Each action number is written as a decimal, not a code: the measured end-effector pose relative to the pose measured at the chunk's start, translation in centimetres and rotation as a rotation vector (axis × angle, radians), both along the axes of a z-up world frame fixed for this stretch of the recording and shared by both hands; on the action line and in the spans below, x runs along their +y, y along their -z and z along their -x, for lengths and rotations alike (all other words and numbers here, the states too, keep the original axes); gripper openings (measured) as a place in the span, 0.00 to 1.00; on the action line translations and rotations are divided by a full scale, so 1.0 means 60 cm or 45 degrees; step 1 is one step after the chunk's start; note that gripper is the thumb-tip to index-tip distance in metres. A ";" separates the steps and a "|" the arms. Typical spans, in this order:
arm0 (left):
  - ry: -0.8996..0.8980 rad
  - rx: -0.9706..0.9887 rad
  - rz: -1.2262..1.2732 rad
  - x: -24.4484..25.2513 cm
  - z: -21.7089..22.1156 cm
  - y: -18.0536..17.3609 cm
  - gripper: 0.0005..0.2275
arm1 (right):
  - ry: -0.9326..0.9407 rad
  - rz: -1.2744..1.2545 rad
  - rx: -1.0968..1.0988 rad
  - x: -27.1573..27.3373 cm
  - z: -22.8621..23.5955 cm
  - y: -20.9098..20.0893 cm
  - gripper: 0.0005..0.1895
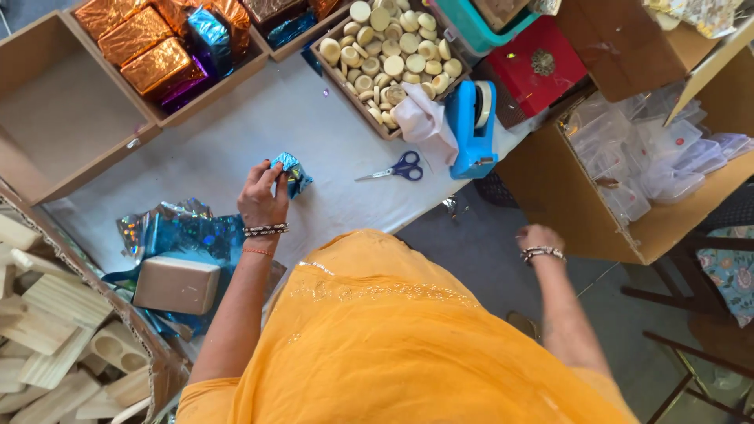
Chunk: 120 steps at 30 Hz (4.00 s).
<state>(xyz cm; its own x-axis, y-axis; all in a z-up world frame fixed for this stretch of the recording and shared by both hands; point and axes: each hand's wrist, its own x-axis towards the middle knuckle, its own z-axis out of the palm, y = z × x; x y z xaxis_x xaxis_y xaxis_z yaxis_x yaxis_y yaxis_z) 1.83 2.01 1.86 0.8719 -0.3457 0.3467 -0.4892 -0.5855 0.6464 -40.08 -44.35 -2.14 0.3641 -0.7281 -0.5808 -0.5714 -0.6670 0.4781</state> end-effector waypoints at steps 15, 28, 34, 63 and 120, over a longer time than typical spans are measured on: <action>0.016 -0.015 -0.047 0.001 0.007 -0.010 0.08 | 1.314 -1.041 -1.942 -0.053 -0.126 0.073 0.04; -0.025 0.007 -0.089 -0.001 0.011 -0.007 0.08 | 1.551 -0.850 -1.743 -0.140 -0.298 0.093 0.11; -0.045 -0.015 -0.118 -0.003 0.012 -0.010 0.08 | 1.150 -0.313 -1.369 -0.126 -0.329 0.060 0.12; -0.071 0.025 -0.074 -0.005 0.012 -0.020 0.09 | 1.487 -0.632 -1.937 -0.038 -0.207 0.080 0.07; -0.011 -0.007 0.006 -0.001 0.021 -0.018 0.08 | 1.125 -0.538 -2.103 0.033 -0.202 0.074 0.09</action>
